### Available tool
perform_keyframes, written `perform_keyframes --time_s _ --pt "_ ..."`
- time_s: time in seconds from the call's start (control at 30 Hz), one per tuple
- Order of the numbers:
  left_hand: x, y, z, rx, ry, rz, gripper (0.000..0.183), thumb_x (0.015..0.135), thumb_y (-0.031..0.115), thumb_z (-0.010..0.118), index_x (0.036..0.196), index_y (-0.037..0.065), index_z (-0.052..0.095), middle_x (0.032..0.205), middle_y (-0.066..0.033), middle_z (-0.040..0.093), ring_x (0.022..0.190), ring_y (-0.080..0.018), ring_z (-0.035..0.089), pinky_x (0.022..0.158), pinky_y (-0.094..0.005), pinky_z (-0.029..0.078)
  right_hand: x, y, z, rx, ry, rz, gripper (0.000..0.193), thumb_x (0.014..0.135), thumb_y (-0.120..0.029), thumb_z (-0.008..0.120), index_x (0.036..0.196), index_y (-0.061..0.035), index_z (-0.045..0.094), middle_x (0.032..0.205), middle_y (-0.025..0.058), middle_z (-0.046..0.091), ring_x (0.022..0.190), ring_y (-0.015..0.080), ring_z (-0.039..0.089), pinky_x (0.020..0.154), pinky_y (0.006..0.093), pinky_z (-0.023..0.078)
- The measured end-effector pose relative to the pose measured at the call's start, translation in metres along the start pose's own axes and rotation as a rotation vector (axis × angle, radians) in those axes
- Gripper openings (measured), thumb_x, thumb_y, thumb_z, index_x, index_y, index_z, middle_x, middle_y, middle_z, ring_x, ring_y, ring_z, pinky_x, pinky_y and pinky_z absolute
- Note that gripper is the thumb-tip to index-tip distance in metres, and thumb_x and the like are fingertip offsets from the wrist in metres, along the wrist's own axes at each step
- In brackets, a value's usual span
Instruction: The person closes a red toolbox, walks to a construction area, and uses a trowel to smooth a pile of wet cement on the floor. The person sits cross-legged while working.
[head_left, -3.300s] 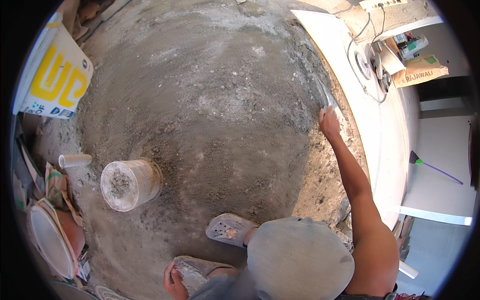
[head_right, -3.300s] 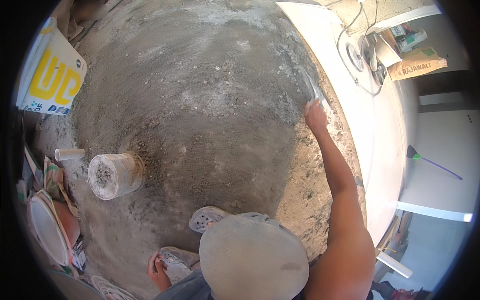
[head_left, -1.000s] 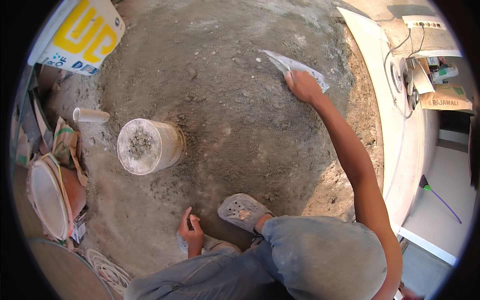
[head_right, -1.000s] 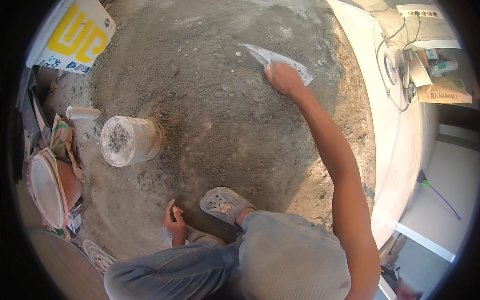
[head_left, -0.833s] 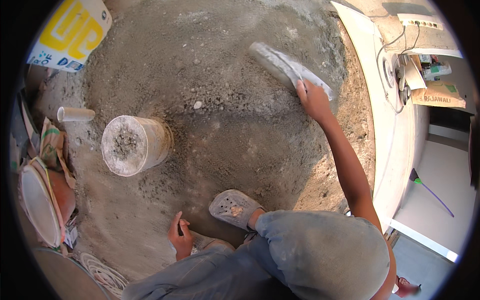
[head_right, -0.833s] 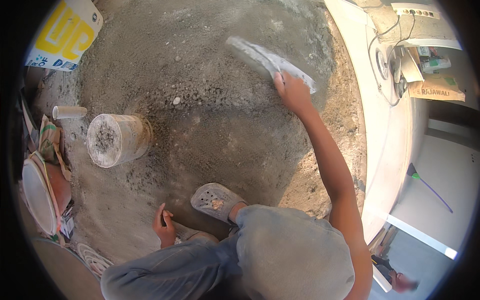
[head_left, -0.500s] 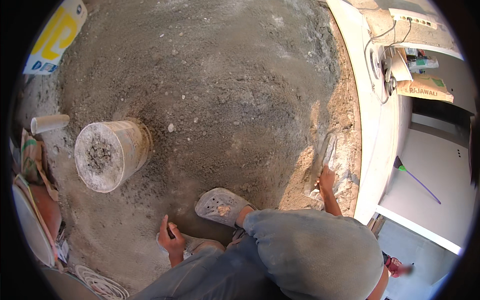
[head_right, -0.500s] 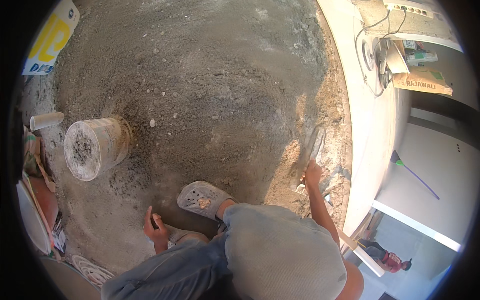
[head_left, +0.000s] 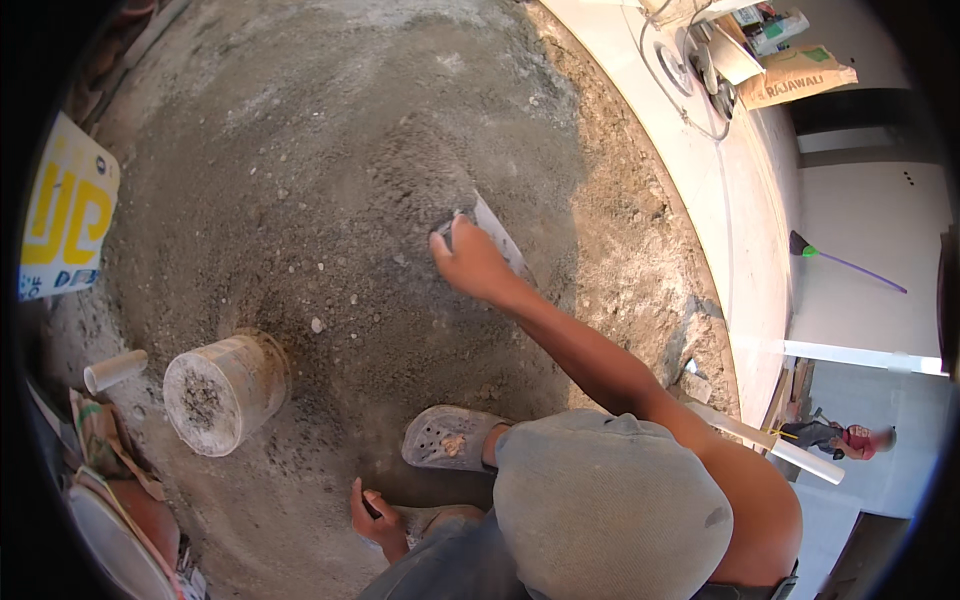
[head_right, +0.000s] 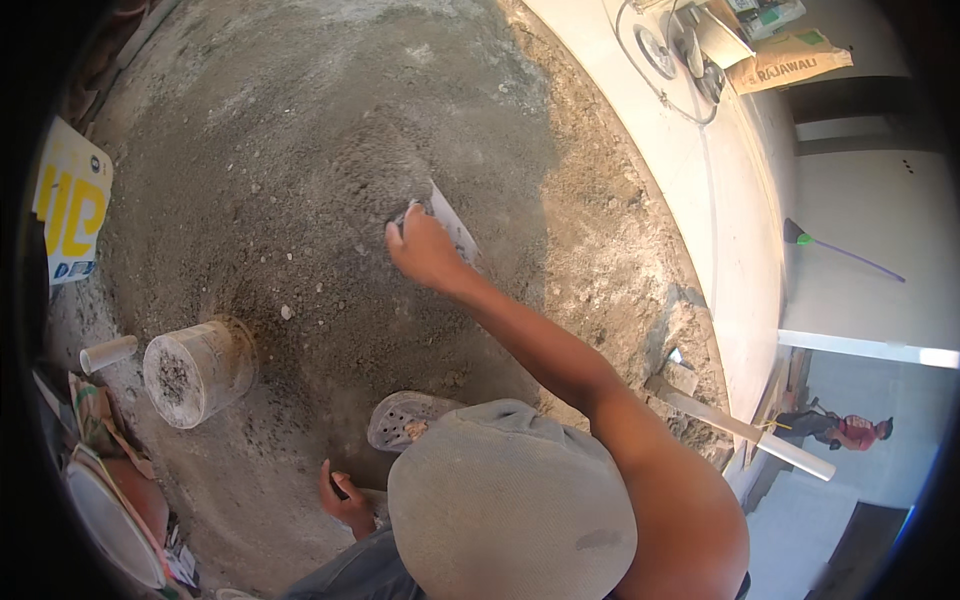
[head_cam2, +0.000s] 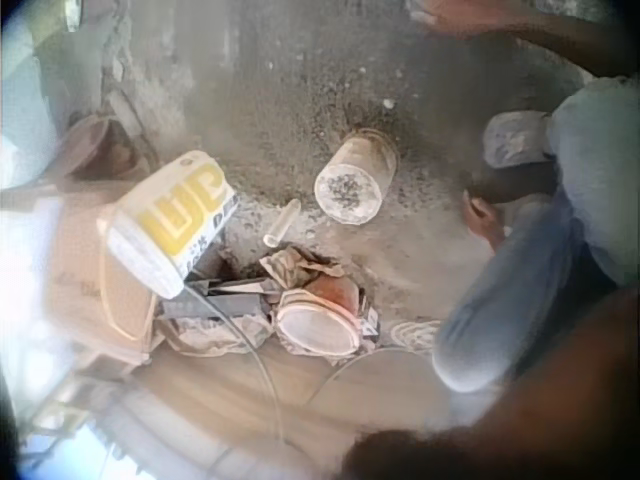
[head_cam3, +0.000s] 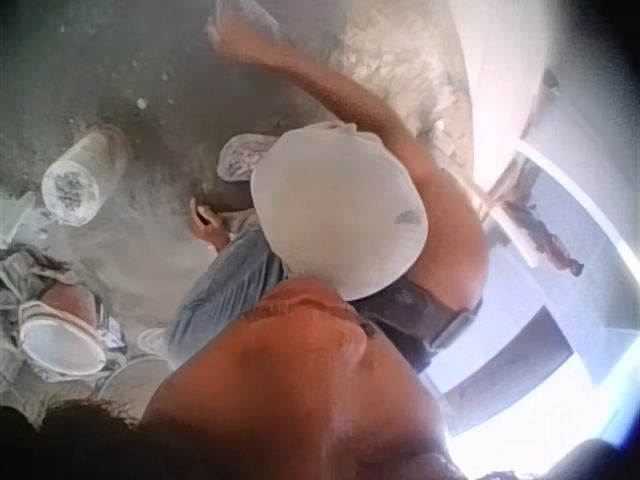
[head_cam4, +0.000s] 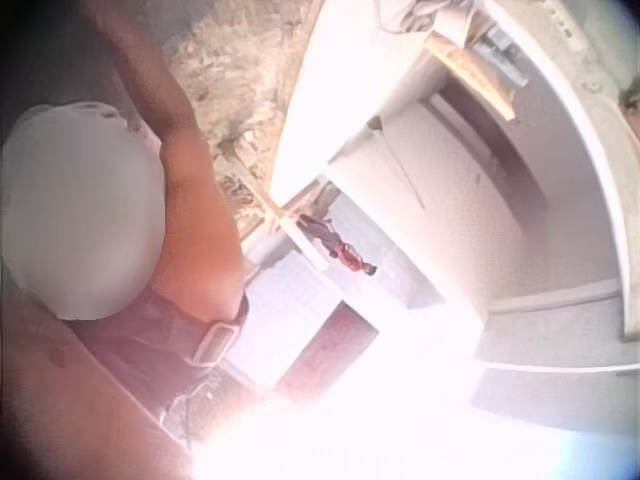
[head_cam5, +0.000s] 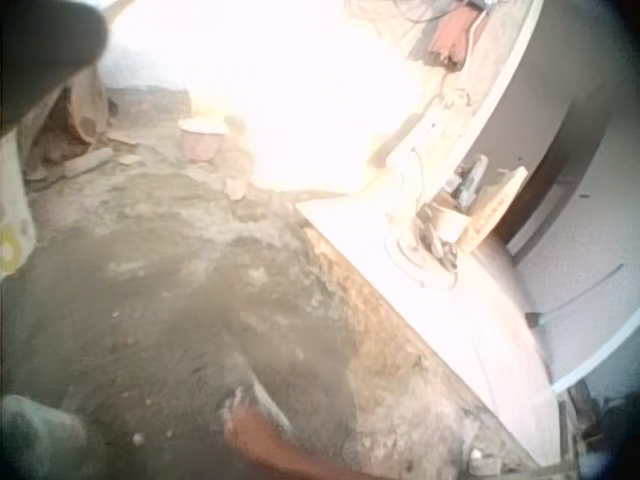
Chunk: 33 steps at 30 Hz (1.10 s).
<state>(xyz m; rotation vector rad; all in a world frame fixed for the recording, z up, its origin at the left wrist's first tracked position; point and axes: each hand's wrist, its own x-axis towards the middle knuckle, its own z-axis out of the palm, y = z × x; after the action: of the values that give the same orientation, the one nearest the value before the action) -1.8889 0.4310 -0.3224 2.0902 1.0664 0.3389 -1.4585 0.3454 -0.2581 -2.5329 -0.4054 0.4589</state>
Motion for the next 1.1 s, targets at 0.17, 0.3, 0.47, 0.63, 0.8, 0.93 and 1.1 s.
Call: perform_keyframes --time_s 0.17,0.3,0.47,0.63,0.8,0.93,1.1 --pt "-0.003 -0.011 -0.003 0.102 -0.062 0.075 0.033 0.1 0.022 0.046 0.113 -0.003 0.063 0.082 -0.0136 0.064 0.063 -0.0199 0.06 0.055 -0.0343 0.047 -0.041 0.043 -0.008 -0.195 0.063 -0.158 0.046 0.098 -0.037 0.049 0.103 0.0083 0.049 0.073 0.0281 0.062 0.07 0.0466 0.063 0.063 0.053 0.048" --pt "-0.003 -0.021 -0.006 0.262 -0.312 -0.103 0.034 0.101 0.023 0.045 0.113 -0.002 0.063 0.085 -0.0146 0.064 0.065 -0.0212 0.06 0.056 -0.0357 0.048 -0.114 0.158 -0.092 -0.147 0.328 0.143 0.056 0.099 -0.047 0.042 0.104 0.007 0.055 0.068 0.0248 0.061 0.061 0.0427 0.062 0.057 0.0492 0.048" --pt "-0.006 -0.017 0.003 0.172 -0.057 0.059 0.035 0.101 0.026 0.046 0.113 -0.002 0.064 0.088 -0.0148 0.065 0.066 -0.0219 0.06 0.057 -0.037 0.048 -0.217 0.287 -0.122 -0.211 0.776 1.02 0.054 0.1 -0.039 0.04 0.094 0.0104 0.063 0.071 0.0261 0.063 0.063 0.0395 0.064 0.058 0.0476 0.049" --pt "-0.004 -0.013 0.004 0.173 -0.094 0.02 0.036 0.101 0.029 0.046 0.112 -0.001 0.065 0.088 -0.0145 0.065 0.066 -0.0224 0.061 0.058 -0.0369 0.049 -0.234 0.328 -0.111 0.297 0.825 1.133 0.044 0.099 -0.035 0.045 0.075 0.0 0.058 0.057 0.0091 0.054 0.043 0.0211 0.052 0.037 0.0371 0.042" --pt "-0.001 -0.012 0.002 0.132 -0.128 -0.027 0.037 0.102 0.029 0.045 0.11 0.0 0.066 0.084 -0.0146 0.065 0.066 -0.023 0.062 0.058 -0.0363 0.049 -0.232 0.319 -0.121 0.216 0.693 1.067 0.044 0.099 -0.034 0.045 0.079 0.0026 0.059 0.061 0.0108 0.056 0.046 0.0239 0.056 0.038 0.0388 0.043" --pt "-0.002 -0.011 0.004 0.148 -0.021 0.136 0.037 0.102 0.028 0.044 0.11 0.0 0.066 0.084 -0.0145 0.065 0.065 -0.0222 0.061 0.057 -0.0363 0.048 -0.237 0.318 -0.115 0.779 0.807 1.028 0.041 0.099 -0.036 0.044 0.076 -0.0032 0.052 0.057 0.0058 0.049 0.041 0.0196 0.048 0.037 0.0366 0.04" --pt "-0.001 -0.007 0.001 0.163 -0.113 0.032 0.04 0.103 0.031 0.042 0.11 -0.001 0.066 0.088 -0.0151 0.067 0.066 -0.0221 0.062 0.057 -0.0364 0.049 -0.265 0.333 -0.119 0.343 0.583 1.163 0.041 0.097 -0.038 0.046 0.078 -0.0026 0.053 0.055 0.0062 0.048 0.04 0.018 0.046 0.036 0.0353 0.039"
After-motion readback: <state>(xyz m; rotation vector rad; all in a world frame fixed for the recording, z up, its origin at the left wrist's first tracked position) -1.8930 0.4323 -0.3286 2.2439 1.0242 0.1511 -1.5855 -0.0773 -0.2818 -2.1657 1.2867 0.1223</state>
